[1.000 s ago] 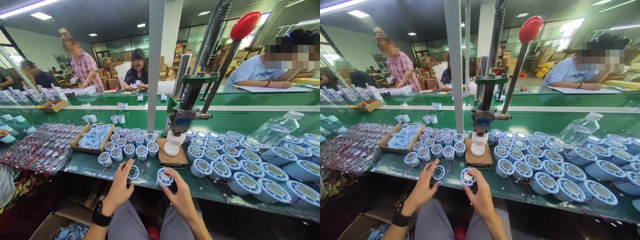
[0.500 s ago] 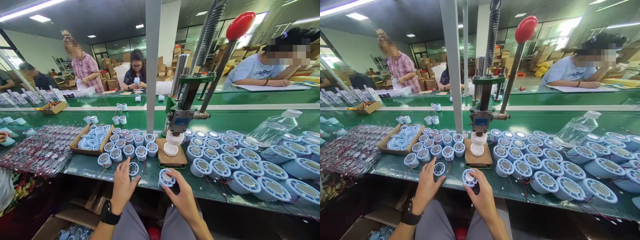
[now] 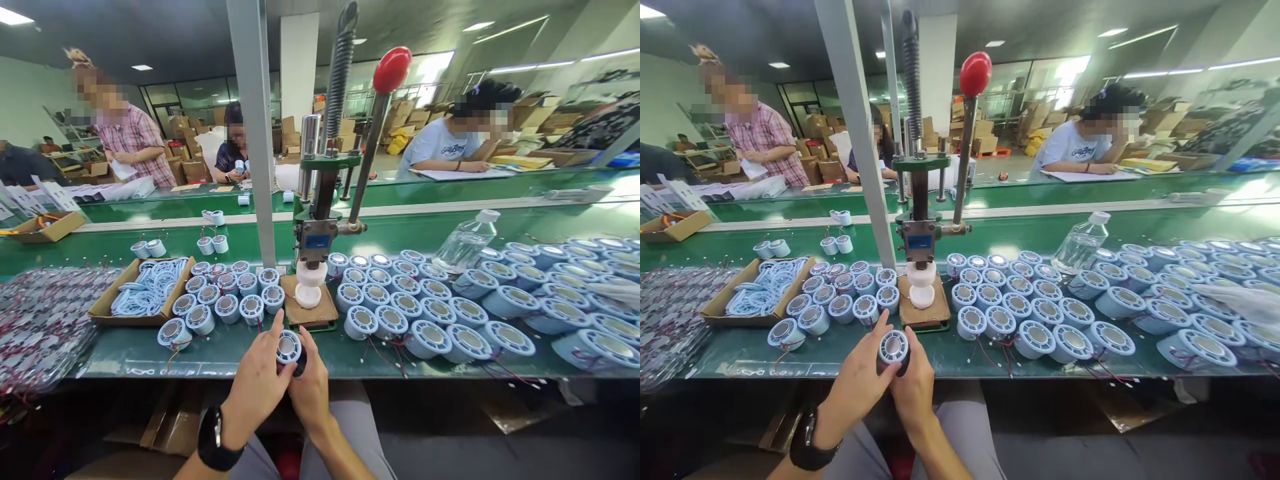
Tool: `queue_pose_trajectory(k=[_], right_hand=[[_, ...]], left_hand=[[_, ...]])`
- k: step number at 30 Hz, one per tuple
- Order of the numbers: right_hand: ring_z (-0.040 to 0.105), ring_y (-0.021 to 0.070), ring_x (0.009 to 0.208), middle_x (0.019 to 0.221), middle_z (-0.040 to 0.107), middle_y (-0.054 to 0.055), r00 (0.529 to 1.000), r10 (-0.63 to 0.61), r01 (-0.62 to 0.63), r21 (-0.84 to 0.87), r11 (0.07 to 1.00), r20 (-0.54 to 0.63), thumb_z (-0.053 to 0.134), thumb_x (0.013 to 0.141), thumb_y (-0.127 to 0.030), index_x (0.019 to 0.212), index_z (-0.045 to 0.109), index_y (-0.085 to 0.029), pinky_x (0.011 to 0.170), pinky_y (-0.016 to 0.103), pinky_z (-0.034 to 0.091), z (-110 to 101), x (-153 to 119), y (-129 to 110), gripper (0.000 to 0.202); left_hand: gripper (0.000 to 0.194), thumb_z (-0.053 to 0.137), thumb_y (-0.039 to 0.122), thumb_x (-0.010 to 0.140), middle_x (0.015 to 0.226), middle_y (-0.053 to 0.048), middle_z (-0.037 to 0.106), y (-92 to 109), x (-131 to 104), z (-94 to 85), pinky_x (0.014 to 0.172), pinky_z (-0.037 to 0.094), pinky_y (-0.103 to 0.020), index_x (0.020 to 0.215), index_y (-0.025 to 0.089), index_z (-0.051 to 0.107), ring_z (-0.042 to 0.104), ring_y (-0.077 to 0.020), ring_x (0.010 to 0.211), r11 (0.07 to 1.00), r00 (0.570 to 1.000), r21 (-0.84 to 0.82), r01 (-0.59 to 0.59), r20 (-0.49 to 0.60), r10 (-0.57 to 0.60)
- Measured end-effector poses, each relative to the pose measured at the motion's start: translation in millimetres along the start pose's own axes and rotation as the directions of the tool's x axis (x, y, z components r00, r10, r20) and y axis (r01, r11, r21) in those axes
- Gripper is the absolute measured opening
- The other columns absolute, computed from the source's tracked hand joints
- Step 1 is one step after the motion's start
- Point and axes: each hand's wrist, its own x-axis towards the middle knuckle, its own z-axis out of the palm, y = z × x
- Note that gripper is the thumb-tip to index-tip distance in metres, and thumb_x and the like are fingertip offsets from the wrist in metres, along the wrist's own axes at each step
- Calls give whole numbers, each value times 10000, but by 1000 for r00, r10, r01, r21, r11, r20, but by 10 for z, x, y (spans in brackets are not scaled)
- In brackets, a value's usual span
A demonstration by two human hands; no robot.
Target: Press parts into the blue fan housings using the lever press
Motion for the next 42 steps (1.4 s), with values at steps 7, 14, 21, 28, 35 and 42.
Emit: queue_pose_trajectory(k=[7, 14, 21, 28, 35, 42], right_hand=[[696, 210, 1028, 1187, 660, 131, 999, -24, 23, -33, 999, -42, 611, 892, -231, 1488, 359, -174, 864, 332, 602, 19, 22, -11, 649], [670, 215, 999, 1143, 637, 131, 991, -42, 56, -105, 993, 127, 576, 897, -203, 1368, 504, -166, 835, 326, 595, -60, 75, -96, 477], [639, 272, 1130, 1226, 633, 99, 855, -226, 334, -164, 928, 467, 674, 784, -177, 1358, 569, -241, 925, 408, 596, -977, 1181, -282, 586], [569, 221, 1261, 1316, 574, 168, 910, -407, 377, -257, 890, -74, 394, 955, -323, 1218, 563, 97, 1013, 321, 460, -1593, 3768, -1209, 524], [684, 74, 769, 982, 674, 140, 980, -196, 195, 31, 980, 33, -68, 834, -387, 949, 567, 193, 621, 131, 382, -1257, 4300, -1263, 868], [706, 132, 872, 916, 694, 50, 903, -362, 378, 29, 925, -233, 466, 971, -222, 1045, 736, -138, 786, 305, 577, -1716, 2671, -1304, 293]], left_hand=[[843, 632, 149, 773, 1307, -64, 652, -48, -36, 110, 1082, 477, -426, 1533, 267, 290, 609, -250, 1228, 976, 980, -151, 158, -99, -174], [568, 568, 257, 842, 1380, -135, 598, -118, -121, 414, 1094, 458, -455, 1398, 185, 474, 558, -279, 1296, 954, 950, -246, 173, -213, -227], [494, 634, 242, 703, 1033, -65, 751, -27, 124, 146, 885, 564, -383, 1192, 177, 640, 702, -249, 925, 941, 962, -267, 207, -120, -245], [487, 738, 197, 630, 1011, -77, 745, 115, 1082, 17, 903, 540, -388, 1109, 141, 673, 683, -243, 914, 878, 978, -471, 89, -125, -166], [391, 734, 114, 695, 1078, -112, 745, 65, 1418, 316, 909, 538, -356, 1080, 114, 667, 693, -230, 970, 799, 998, -599, 54, 14, -56], [834, 788, 106, 649, 1350, -129, 612, -8, 1280, 382, 1119, 396, -445, 1414, 168, 462, 572, -276, 1239, 739, 997, -671, 61, 12, -71]])
